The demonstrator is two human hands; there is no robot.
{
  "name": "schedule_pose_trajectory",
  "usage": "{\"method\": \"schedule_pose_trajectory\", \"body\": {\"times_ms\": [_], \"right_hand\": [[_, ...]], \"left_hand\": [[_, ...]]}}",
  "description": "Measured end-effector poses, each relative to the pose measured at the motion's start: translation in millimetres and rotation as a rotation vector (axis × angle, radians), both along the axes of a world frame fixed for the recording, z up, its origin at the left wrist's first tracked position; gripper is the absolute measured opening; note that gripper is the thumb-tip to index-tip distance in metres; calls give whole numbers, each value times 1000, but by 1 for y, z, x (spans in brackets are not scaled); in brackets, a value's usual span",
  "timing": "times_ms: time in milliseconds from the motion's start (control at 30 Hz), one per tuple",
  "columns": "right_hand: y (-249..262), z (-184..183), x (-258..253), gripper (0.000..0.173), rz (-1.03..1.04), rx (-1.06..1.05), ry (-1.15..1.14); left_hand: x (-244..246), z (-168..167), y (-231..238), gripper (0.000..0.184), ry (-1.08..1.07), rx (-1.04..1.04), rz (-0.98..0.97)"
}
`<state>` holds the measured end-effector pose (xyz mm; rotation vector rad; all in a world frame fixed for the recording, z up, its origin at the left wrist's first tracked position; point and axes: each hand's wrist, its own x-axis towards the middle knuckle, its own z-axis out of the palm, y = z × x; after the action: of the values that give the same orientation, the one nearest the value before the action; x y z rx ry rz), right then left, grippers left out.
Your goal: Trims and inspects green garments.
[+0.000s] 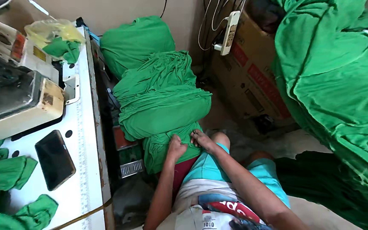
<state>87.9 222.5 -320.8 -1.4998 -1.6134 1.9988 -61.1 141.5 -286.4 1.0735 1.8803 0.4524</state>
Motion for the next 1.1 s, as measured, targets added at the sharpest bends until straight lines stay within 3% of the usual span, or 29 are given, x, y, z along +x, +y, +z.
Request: {"method": "schedule_pose_trajectory", "body": {"times_ms": [133,200,267,367,567,800,1100], "right_hand": [[-2,0,0,47,-51,42,-19],[-3,1,0,51,-59,57,-43],[-3,3,1,53,-29,66,-66],[-3,2,2,48,12,79,-73],[-7,1,3,40,67,165,-92],[-23,20,8,40,274,485,-280],[-28,26,8,39,283,473,-370]], "left_hand": [[30,4,13,78,280,-93,-49],[43,-1,15,69,403,-140,-112],[47,-2,16,47,451,-159,-175],[26,-4,9,35,323,-53,-216],[-15,-19,-14,23,-32,155,-99],[-16,-27,-15,18,-92,209,-44],[-8,-26,-15,19,-200,203,108]]}}
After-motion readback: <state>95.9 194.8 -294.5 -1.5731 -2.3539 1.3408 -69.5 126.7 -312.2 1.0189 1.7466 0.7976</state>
